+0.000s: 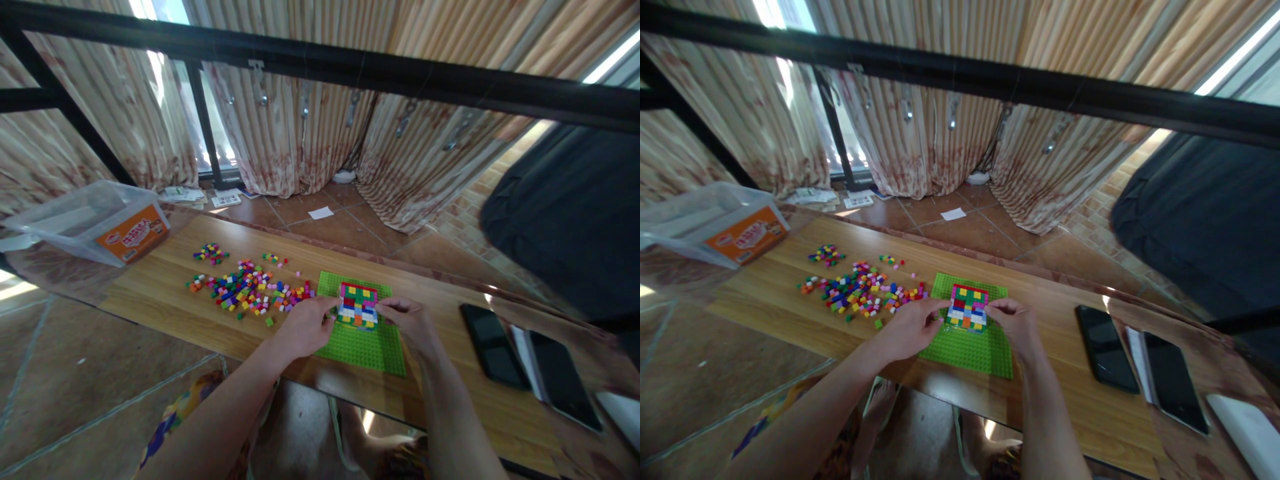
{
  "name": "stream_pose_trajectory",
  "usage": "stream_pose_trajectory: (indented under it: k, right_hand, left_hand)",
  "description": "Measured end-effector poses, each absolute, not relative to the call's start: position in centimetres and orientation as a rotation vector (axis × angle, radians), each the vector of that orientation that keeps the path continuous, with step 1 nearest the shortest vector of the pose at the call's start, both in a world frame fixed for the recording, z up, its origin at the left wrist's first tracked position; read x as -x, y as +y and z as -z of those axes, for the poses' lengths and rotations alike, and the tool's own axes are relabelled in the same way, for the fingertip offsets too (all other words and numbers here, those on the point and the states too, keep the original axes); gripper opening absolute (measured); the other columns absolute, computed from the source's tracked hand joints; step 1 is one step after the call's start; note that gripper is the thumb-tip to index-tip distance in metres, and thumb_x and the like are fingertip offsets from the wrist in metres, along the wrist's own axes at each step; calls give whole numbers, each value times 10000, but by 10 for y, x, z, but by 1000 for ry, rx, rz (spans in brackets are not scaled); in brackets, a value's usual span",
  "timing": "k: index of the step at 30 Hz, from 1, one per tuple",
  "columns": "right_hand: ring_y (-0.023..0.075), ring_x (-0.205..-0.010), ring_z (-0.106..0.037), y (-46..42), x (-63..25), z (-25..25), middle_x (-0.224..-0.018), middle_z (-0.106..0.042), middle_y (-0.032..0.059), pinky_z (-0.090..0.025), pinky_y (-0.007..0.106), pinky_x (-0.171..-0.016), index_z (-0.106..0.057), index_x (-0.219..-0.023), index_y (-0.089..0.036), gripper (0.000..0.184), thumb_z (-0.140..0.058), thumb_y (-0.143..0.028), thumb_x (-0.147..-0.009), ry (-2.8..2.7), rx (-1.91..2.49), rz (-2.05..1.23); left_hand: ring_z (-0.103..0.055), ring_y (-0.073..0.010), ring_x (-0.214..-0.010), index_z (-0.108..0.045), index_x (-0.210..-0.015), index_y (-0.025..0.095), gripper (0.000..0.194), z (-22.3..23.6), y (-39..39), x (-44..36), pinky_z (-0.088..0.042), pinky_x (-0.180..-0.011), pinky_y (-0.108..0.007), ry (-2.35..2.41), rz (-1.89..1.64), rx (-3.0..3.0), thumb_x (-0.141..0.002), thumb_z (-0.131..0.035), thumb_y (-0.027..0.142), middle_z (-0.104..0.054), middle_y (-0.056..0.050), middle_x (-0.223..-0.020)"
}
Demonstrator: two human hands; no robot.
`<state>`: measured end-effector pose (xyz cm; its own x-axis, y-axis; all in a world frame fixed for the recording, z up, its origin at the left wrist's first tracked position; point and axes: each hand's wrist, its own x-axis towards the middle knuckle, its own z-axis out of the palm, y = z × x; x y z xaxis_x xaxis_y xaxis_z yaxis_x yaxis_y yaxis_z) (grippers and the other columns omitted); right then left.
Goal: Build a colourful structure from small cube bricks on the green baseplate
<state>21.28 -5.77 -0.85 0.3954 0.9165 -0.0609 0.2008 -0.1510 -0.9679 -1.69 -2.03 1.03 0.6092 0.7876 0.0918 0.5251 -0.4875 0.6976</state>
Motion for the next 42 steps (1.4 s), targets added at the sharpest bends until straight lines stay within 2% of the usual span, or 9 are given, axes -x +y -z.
stream_pose_trajectory:
  k: [8,13,16,18,21,24,27,38,42]
  right_hand:
    - [110,-513,-484,-59,-216,11,-564,-620,27,-388,246,-478,-706,-647,-148,448,-801,-561,-501,-1004,1621,-881]
    - [137,-572,-537,-65,-233,12,-645,-646,35,-439,274,-529,-704,-724,-163,409,-795,-521,-548,-930,1666,-804]
    - [220,-866,-627,-66,-232,7,-967,-699,89,-506,360,-752,-698,-980,-190,473,-769,-488,-621,-1096,1616,-743]
    - [259,-1125,-562,-65,-226,3,-1252,-608,102,-451,429,-940,-597,-1222,-240,614,-752,-455,-668,-1321,1556,-744]
    - [283,-1293,-432,-62,-212,2,-1441,-441,95,-338,488,-1074,-420,-1395,-290,828,-771,-419,-657,-1632,1558,-762]
    - [302,-1329,-379,-57,-202,7,-1462,-391,94,-296,497,-1109,-381,-1418,-288,905,-788,-390,-616,-1801,1643,-684]
    - [291,-1277,-439,-54,-199,11,-1425,-414,93,-351,471,-1082,-359,-1426,-285,891,-758,-386,-636,-1817,1702,-638]
    - [345,-1151,-517,-59,-226,18,-1266,-542,133,-418,532,-966,-456,-1363,-213,872,-748,-537,-608,-1861,1795,-233]
    - [317,-1162,-520,-61,-207,0,-1257,-563,122,-402,505,-994,-567,-1254,-213,685,-715,-551,-677,-1697,1646,-41]
  left_hand:
    - [-632,-207,-826,-640,-1178,218,375,-13,-22,19,-485,-830,-337,1032,-523,-2242,-831,-508,163,-699,-68,-920]
    - [-628,-195,-809,-694,-996,176,256,-12,-9,31,-479,-786,-312,1125,-555,-2242,-834,-499,142,-695,-81,-913]
    - [-631,-191,-851,-700,-891,163,220,-9,4,42,-464,-799,-297,1216,-609,-2199,-839,-491,123,-702,-79,-912]
    - [-633,-188,-847,-698,-883,158,217,-8,11,49,-455,-792,-291,1299,-642,-2149,-840,-489,116,-711,-77,-912]
    - [-619,-168,-764,-692,-849,153,214,-12,17,57,-437,-734,-271,1419,-671,-2089,-835,-484,105,-709,-60,-839]
    - [-581,-144,-674,-680,-765,146,211,-19,20,65,-400,-656,-243,1477,-656,-2060,-817,-484,88,-679,-36,-728]
    - [-548,-129,-616,-682,-729,139,215,-22,22,72,-364,-604,-230,1476,-634,-2044,-805,-487,89,-654,-22,-659]
    - [-593,-126,-662,-752,-776,138,247,-12,25,82,-392,-614,-211,1465,-626,-1986,-781,-506,121,-697,-20,-689]
    - [-627,-135,-725,-762,-891,143,271,-13,25,95,-437,-667,-204,1446,-569,-1991,-786,-514,111,-736,-36,-787]
